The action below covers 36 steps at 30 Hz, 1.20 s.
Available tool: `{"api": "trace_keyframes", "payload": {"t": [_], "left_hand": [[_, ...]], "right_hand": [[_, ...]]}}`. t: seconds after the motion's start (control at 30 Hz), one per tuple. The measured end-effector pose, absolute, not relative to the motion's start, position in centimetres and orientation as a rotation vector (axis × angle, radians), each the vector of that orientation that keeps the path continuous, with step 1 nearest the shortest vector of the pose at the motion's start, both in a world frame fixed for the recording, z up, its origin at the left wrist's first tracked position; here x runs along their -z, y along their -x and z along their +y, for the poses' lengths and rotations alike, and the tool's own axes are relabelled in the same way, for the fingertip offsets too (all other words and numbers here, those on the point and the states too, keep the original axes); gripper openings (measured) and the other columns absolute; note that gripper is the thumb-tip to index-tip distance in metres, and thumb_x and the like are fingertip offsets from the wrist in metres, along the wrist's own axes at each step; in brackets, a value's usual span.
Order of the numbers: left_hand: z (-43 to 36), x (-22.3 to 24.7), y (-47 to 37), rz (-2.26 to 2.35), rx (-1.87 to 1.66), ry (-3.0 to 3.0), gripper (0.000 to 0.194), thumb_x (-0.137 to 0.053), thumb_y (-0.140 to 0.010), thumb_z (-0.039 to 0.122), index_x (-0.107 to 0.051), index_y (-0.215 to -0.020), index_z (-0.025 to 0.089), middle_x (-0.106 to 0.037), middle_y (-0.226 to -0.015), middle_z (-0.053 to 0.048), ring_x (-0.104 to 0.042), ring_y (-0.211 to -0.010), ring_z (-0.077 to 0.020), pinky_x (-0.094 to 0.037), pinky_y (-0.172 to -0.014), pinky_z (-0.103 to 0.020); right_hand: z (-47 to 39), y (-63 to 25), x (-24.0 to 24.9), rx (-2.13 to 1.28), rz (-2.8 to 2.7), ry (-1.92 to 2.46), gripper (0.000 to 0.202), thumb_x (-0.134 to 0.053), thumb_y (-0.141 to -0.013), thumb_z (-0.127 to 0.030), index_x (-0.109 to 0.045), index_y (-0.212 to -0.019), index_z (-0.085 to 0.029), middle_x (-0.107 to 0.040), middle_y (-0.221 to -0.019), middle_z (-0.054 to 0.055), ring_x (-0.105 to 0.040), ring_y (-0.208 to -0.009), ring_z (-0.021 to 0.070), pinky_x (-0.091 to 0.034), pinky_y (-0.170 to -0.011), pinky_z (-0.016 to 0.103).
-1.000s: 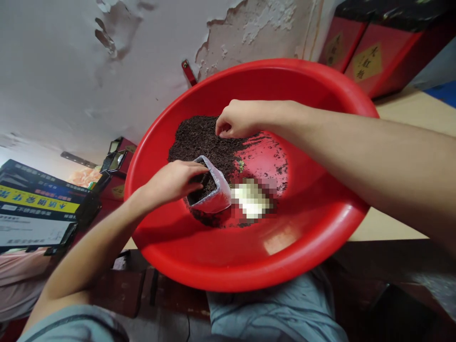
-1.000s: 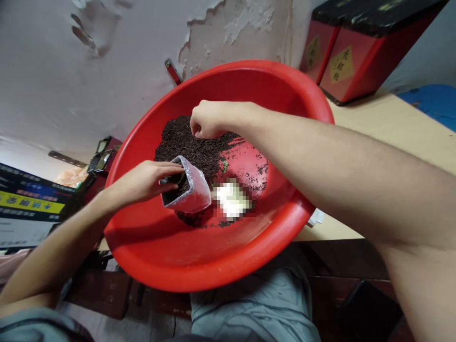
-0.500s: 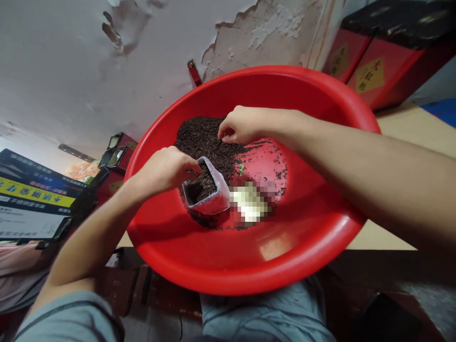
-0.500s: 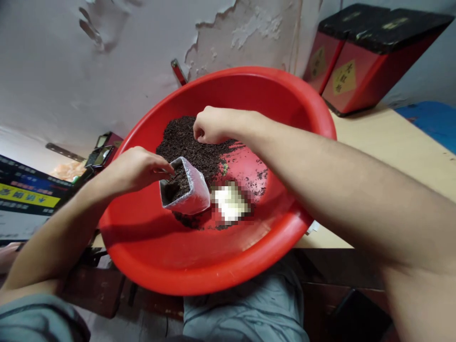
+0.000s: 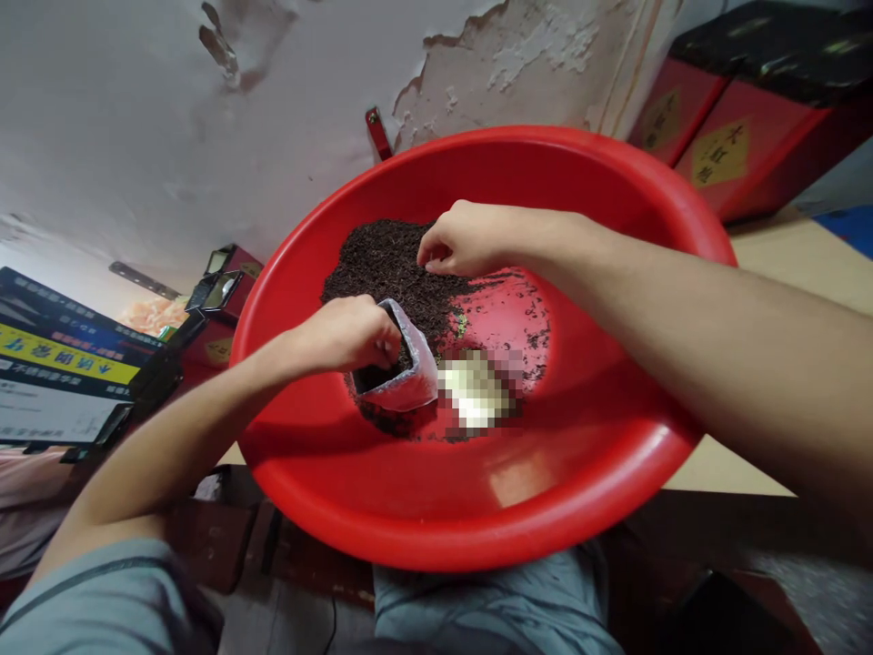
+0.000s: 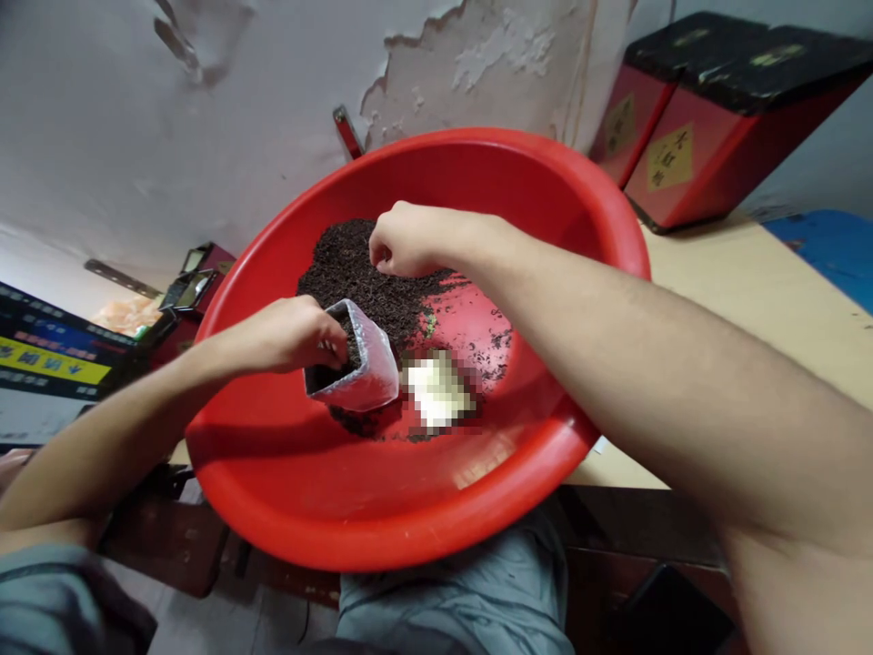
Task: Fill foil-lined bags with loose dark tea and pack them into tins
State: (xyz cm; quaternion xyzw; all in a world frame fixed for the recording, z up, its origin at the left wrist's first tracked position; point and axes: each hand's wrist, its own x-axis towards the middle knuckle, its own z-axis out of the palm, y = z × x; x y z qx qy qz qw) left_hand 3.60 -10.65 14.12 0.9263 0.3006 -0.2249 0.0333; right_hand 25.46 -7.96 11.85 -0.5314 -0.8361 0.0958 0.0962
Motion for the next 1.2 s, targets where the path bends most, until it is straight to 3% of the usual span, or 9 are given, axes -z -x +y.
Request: {"api": "trace_keyframes", "payload": {"t": [0.17, 0.3, 0.47, 0.7, 0.8, 0.97, 1.2], "left_hand": [[-10.8, -13.4, -3.2, 0.900, 0.696, -2.869, 0.021, -0.070, -0.082, 0.005, -0.081, -0.073, 0.021, -0.079, -0.075, -0.001, -0.066, -0.066, -0.0128, -0.033, -0.055, -0.024], [-10.1, -14.1, -1.7, 0.905, 0.633, -2.900, 0.019, -0.070, -0.086, 0.014, -0.084, -0.085, 0.027, -0.082, -0.082, 0.001, -0.069, -0.071, -0.0131, -0.036, -0.059, -0.023], [-9.7, -14.5, -1.4, 0.793, 0.980, -3.017, 0.024, -0.067, -0.084, 0.011, -0.079, -0.068, 0.025, -0.077, -0.070, -0.002, -0.063, -0.061, -0.0146, -0.032, -0.058, -0.029], [-9.6, -14.0, -2.2, 0.724, 0.981, -3.076, 0.023, -0.067, -0.085, 0.010, -0.082, -0.073, 0.022, -0.078, -0.072, -0.005, -0.064, -0.063, -0.0165, -0.033, -0.061, -0.031], [-9.2, -14.1, -1.6, 0.796, 0.864, -3.048, 0.022, -0.066, -0.088, 0.012, -0.084, -0.081, 0.023, -0.081, -0.079, -0.006, -0.069, -0.069, -0.0172, -0.039, -0.062, -0.028], [-8.7, -13.5, -1.0, 0.876, 0.627, -3.084, 0.028, -0.065, -0.091, 0.017, -0.083, -0.112, 0.023, -0.085, -0.103, -0.007, -0.076, -0.082, -0.0171, -0.051, -0.071, -0.024], [-9.1, -13.5, -1.9, 0.963, 0.634, -3.003, 0.036, -0.064, -0.089, 0.011, -0.084, -0.116, 0.024, -0.084, -0.098, -0.007, -0.077, -0.080, -0.0186, -0.054, -0.073, -0.025]], "right_hand": [[-7.9, -25.5, -11.8, -0.281, -2.476, 1.556, 0.034, -0.067, -0.094, -0.027, -0.083, -0.124, -0.030, -0.083, -0.114, 0.004, -0.075, -0.103, 0.0247, -0.053, -0.090, 0.035], [-8.0, -25.5, -11.9, -0.284, -2.488, 1.546, 0.035, -0.065, -0.095, -0.030, -0.082, -0.126, -0.029, -0.082, -0.115, 0.004, -0.075, -0.104, 0.0248, -0.054, -0.091, 0.036], [-7.8, -25.5, -11.6, -0.261, -2.492, 1.544, 0.035, -0.066, -0.094, -0.031, -0.082, -0.126, -0.029, -0.083, -0.111, 0.004, -0.075, -0.103, 0.0243, -0.055, -0.089, 0.035], [-7.9, -25.4, -11.5, -0.258, -2.537, 1.532, 0.035, -0.065, -0.094, -0.030, -0.082, -0.124, -0.030, -0.083, -0.110, 0.003, -0.075, -0.100, 0.0228, -0.055, -0.087, 0.034], [-8.0, -25.4, -11.6, -0.263, -2.534, 1.533, 0.035, -0.065, -0.095, -0.030, -0.082, -0.125, -0.030, -0.083, -0.111, 0.003, -0.075, -0.100, 0.0227, -0.055, -0.088, 0.034], [-7.8, -25.5, -11.6, -0.250, -2.513, 1.538, 0.036, -0.065, -0.094, -0.032, -0.082, -0.126, -0.031, -0.083, -0.110, 0.003, -0.075, -0.099, 0.0227, -0.055, -0.086, 0.034], [-8.0, -25.4, -11.7, -0.261, -2.525, 1.553, 0.037, -0.065, -0.094, -0.026, -0.082, -0.126, -0.030, -0.083, -0.113, 0.003, -0.075, -0.100, 0.0224, -0.055, -0.088, 0.034]]}}
